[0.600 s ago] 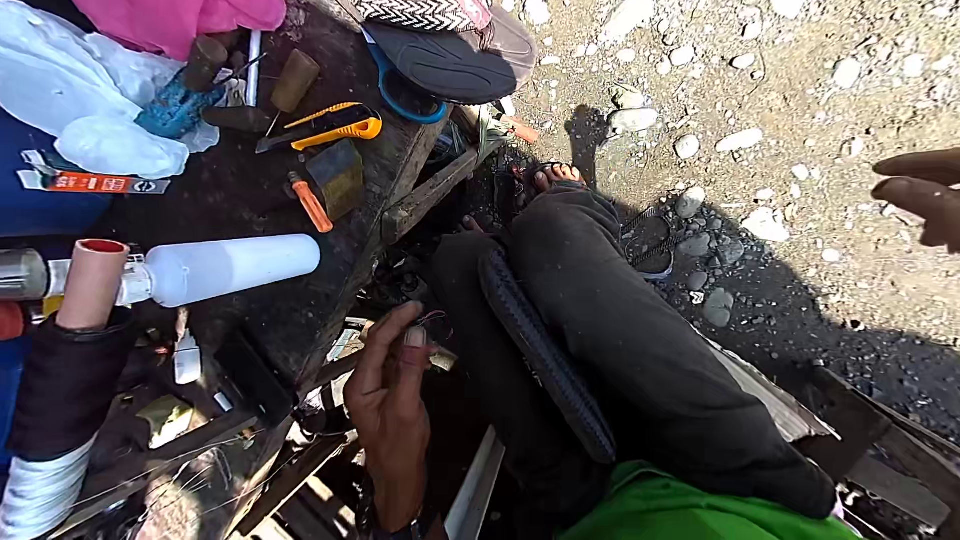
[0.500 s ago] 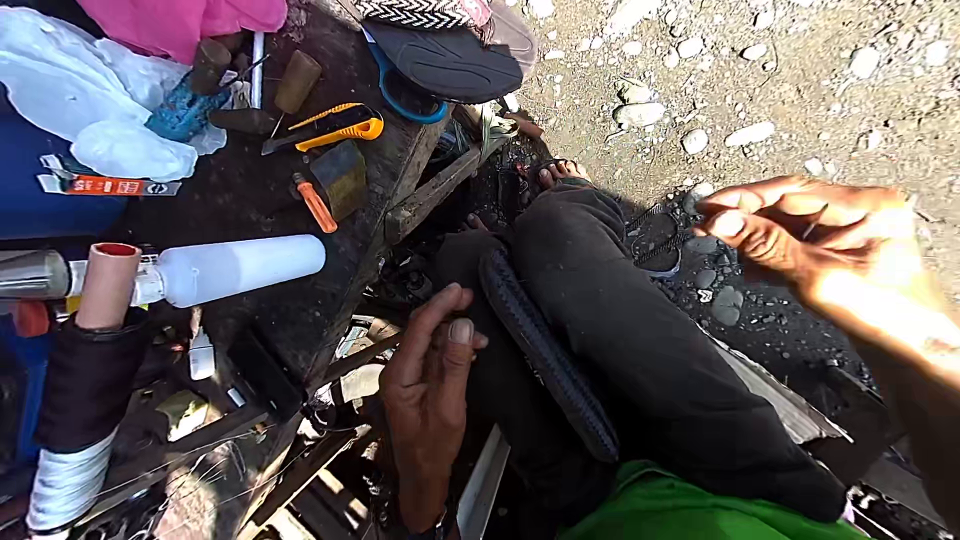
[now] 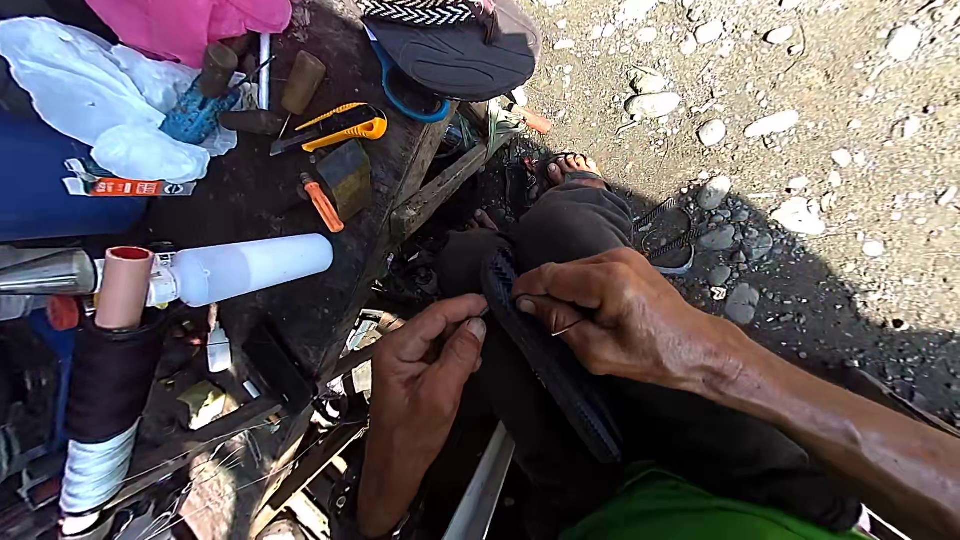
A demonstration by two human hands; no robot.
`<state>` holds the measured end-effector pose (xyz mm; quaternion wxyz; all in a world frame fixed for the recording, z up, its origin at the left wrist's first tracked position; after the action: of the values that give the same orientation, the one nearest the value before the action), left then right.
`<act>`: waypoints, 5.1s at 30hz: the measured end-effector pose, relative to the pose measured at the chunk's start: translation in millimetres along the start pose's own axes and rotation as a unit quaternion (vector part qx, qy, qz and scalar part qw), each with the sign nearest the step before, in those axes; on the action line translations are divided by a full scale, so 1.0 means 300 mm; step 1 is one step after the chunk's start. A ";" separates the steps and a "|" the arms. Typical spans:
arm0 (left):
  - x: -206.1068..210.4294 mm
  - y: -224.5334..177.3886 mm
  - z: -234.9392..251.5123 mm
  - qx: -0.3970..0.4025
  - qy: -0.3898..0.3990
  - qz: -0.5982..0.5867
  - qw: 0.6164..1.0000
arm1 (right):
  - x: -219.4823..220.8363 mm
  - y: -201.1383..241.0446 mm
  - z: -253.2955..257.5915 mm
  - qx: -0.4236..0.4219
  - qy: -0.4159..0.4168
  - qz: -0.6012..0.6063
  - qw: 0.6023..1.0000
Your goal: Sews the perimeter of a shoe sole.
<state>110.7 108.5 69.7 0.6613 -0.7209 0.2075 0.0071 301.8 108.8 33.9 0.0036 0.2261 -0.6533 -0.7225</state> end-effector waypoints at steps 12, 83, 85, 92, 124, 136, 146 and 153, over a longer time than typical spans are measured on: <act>-0.030 0.048 -0.018 -0.040 0.014 -0.068 0.997 | -0.031 0.000 0.029 0.041 0.036 -0.015 0.998; 0.068 0.100 -0.019 -0.032 -0.081 -0.117 0.989 | -0.045 0.052 0.009 -0.136 0.065 -0.241 0.959; 0.066 0.107 -0.021 -0.024 -0.080 -0.124 0.989 | -0.039 0.046 0.009 -0.144 0.060 -0.233 0.960; 0.053 0.136 -0.035 -0.004 -0.052 -0.179 0.983 | -0.021 0.037 0.016 -0.163 0.052 -0.214 0.962; 0.179 -0.024 -0.299 0.299 0.119 0.067 0.944 | -0.032 0.073 0.008 -0.187 0.049 -0.301 0.934; 0.121 0.116 -0.193 0.068 -0.055 -0.275 0.958 | -0.026 0.071 0.008 -0.191 0.038 -0.296 0.935; 0.122 0.097 -0.144 0.148 -0.144 -0.028 0.978 | -0.027 0.067 0.001 -0.187 0.031 -0.301 0.935; 0.105 0.108 -0.150 0.149 -0.131 -0.023 0.980 | 0.004 0.104 -0.009 -0.161 0.042 -0.387 0.907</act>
<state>117.7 55.0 35.6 0.7828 -0.6115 0.1013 0.0553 292.6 101.2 62.8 -0.2129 0.4875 -0.3883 -0.7525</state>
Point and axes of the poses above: each hand's wrist, its own z-axis towards the middle knuckle, its own x-axis out of the palm, y = z × x, the point moved 6 cm from there along z, towards the middle knuckle, and after that the axes turned 6 degrees about x, right-handed, at the moved point
